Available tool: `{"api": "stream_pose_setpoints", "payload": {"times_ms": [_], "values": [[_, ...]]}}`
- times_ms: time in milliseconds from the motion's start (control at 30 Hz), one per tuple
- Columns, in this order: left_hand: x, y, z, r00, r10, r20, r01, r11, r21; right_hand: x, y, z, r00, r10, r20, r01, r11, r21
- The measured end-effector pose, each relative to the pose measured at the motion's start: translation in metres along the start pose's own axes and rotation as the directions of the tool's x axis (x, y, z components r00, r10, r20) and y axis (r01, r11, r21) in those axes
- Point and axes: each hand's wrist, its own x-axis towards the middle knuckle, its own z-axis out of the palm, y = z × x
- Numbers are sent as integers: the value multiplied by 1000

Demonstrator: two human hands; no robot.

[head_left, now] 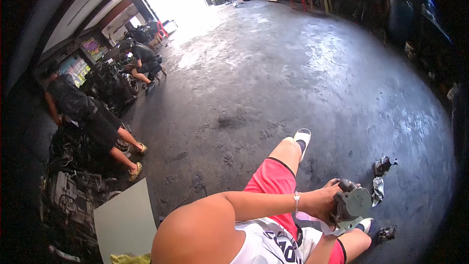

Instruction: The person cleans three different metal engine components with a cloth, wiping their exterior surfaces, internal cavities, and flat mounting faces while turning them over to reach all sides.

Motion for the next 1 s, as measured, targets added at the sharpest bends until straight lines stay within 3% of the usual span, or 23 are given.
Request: {"api": "stream_pose_setpoints", "payload": {"times_ms": [33,67,100,133,200,233,267,300,333,367,400,433,500,533,567,600,633,700,733,767,833,900,1000], "values": [[-1,-15,8,1000,4,16,-4,1000,-19,0,-2,1,1000,5,-15,-5,1000,-12],[-5,-41,25,994,-81,75,101,942,-321,-5,-2,2,998,-2,-59,1,1000,-19],[-10,-49,50,969,-141,201,235,766,-598,9,4,13,989,-23,-148,20,1000,-20],[-12,-35,35,910,-183,373,404,597,-693,7,4,3,960,-56,-275,49,998,-32],[-6,-17,25,970,-241,42,212,740,-639,9,-4,-21,852,-127,-507,101,992,-79],[0,-12,18,928,-350,126,312,546,-778,-40,-6,-35,776,-158,-611,116,987,-108],[-3,-16,27,905,-415,93,283,426,-859,-56,10,-71,869,-113,-482,223,959,177],[-8,-20,32,859,-510,48,324,467,-823,-75,29,-104,937,-155,-314,290,846,447],[-9,-25,36,847,-518,120,332,339,-881,-89,24,-89,899,-190,-394,358,838,413],[-7,-34,38,877,-480,-30,251,511,-822,-80,10,-67,890,-162,-426,341,857,386],[-7,-40,36,878,-478,-31,260,528,-808,-66,-2,-46,889,-126,-440,308,876,371],[-27,-77,47,971,-208,-115,145,903,-405,-63,-4,-35,892,-78,-446,262,892,368],[-30,-105,46,989,24,-143,-26,1000,-16,-71,-4,-36,903,-13,-430,212,883,418],[-27,-110,50,990,28,-138,-30,999,-14,-75,-9,-34,887,10,-462,128,955,267],[-21,-106,57,954,-241,-177,115,844,-524,-81,-13,-34,867,34,-498,24,994,110],[-16,-103,62,874,-481,-73,160,427,-890,-85,-14,-35,800,114,-589,-81,993,83],[-12,-101,63,872,-483,-78,152,419,-895,-88,-16,-33,797,118,-593,-91,993,76],[-1,-93,61,904,-428,13,51,78,-996,-88,-32,-9,684,-49,-728,-84,986,-146],[1,-92,57,897,-435,79,92,8,-996,-91,-40,-2,623,-9,-782,-128,985,-113],[4,-93,58,897,-435,77,79,-13,-997,-94,-47,0,612,-10,-790,-145,982,-124],[9,-93,64,920,-365,141,90,-153,-984,-108,-61,4,625,-203,-753,-314,818,-481],[10,-89,65,932,-329,152,91,-193,-977,-140,-85,9,490,-310,-815,-424,732,-534],[10,-89,74,904,-314,290,168,-363,-916,-150,-122,34,664,-547,-509,93,737,-670]]}}
